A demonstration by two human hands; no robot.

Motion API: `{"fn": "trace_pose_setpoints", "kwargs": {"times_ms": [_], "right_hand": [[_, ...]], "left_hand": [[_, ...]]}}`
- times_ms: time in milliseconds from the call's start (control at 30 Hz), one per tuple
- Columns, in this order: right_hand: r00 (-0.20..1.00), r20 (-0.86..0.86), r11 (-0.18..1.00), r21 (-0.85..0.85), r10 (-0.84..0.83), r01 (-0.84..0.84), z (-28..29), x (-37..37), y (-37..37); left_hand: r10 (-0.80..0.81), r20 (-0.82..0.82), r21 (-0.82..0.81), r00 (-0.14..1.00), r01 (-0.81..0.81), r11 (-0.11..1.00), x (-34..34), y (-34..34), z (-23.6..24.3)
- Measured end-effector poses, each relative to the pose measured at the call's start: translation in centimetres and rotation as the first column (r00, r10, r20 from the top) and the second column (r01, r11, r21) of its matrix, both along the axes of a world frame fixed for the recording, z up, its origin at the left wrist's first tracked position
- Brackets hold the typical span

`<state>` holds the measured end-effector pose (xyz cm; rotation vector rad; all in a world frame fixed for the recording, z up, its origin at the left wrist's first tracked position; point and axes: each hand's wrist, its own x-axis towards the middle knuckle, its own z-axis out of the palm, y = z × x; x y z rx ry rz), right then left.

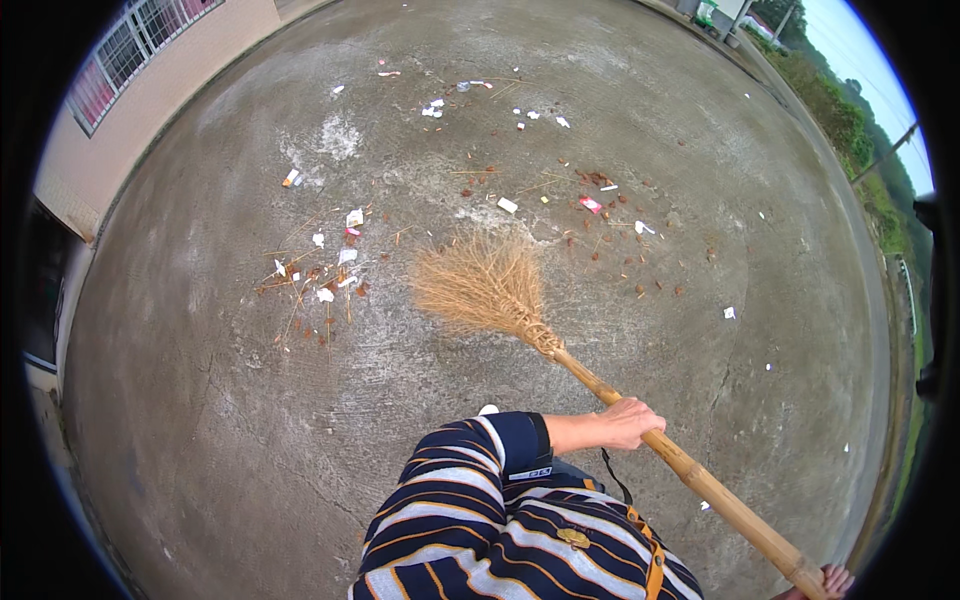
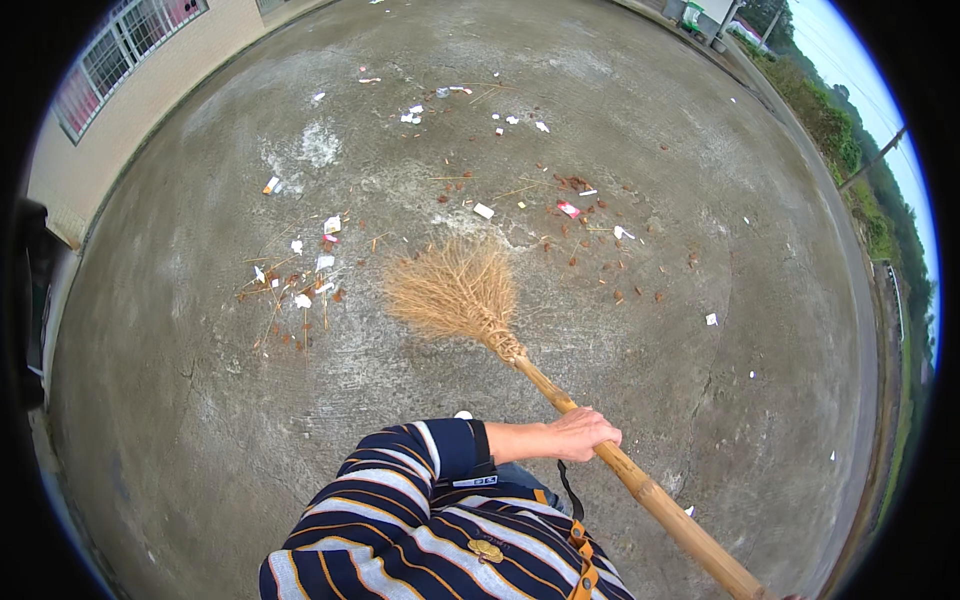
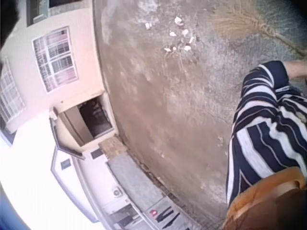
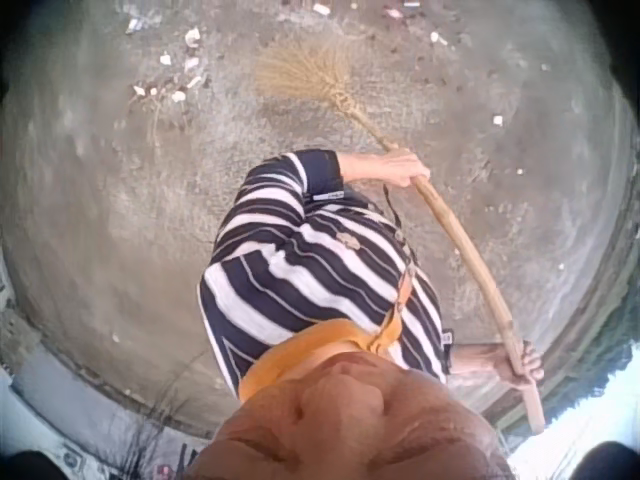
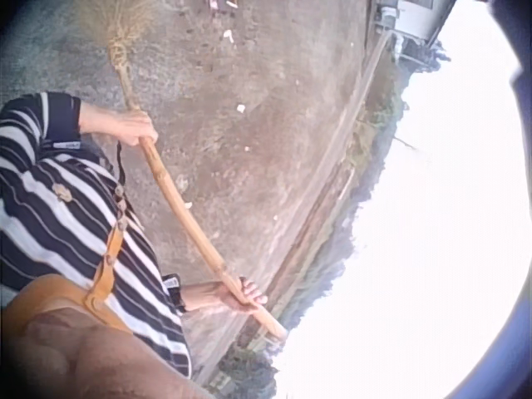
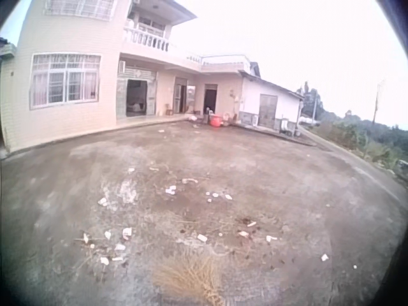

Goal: The person sweeps a concrete courtyard using a traditional straw broom, gathering scattered paper and debris into a pile. The person moves around the area to collect trash and then sweeps toward a drain.

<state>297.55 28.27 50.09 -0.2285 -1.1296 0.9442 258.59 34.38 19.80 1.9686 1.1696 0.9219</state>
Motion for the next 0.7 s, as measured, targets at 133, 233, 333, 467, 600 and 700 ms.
{"fn": "trace_pose_setpoints", "kwargs": {"times_ms": [133,233,333,467,600,700], "right_hand": [[0.947,-0.180,0.937,-0.181,0.267,-0.299,-7.6,-4.5,9.3],[0.847,-0.210,0.807,-0.261,0.488,-0.530,-10.9,-14.5,13.6],[0.723,-0.154,0.630,-0.392,0.673,-0.670,-13.1,-26.3,13.2],[0.445,0.034,0.375,-0.598,0.895,-0.709,-15.2,-40.4,8.8],[0.174,0.061,0.168,-0.687,0.983,-0.707,-16.6,-52.8,3.9],[0.116,0.032,0.108,-0.664,0.993,-0.740,-16.0,-58.7,3.7]], "left_hand": [[0.301,-0.114,-0.126,0.947,-0.314,0.941,-5.3,-5.6,-2.5],[0.524,-0.192,-0.151,0.830,-0.553,0.820,-10.6,-11.7,-4.4],[0.749,-0.244,-0.150,0.616,-0.787,0.598,-16.0,-19.8,-6.8],[0.858,-0.410,-0.198,0.309,-0.948,0.247,-21.6,-31.6,-10.4],[0.842,-0.537,-0.196,0.051,-0.978,-0.066,-24.8,-39.2,-13.4],[0.850,-0.525,-0.218,0.041,-0.972,-0.089,-27.4,-39.3,-14.4]]}}
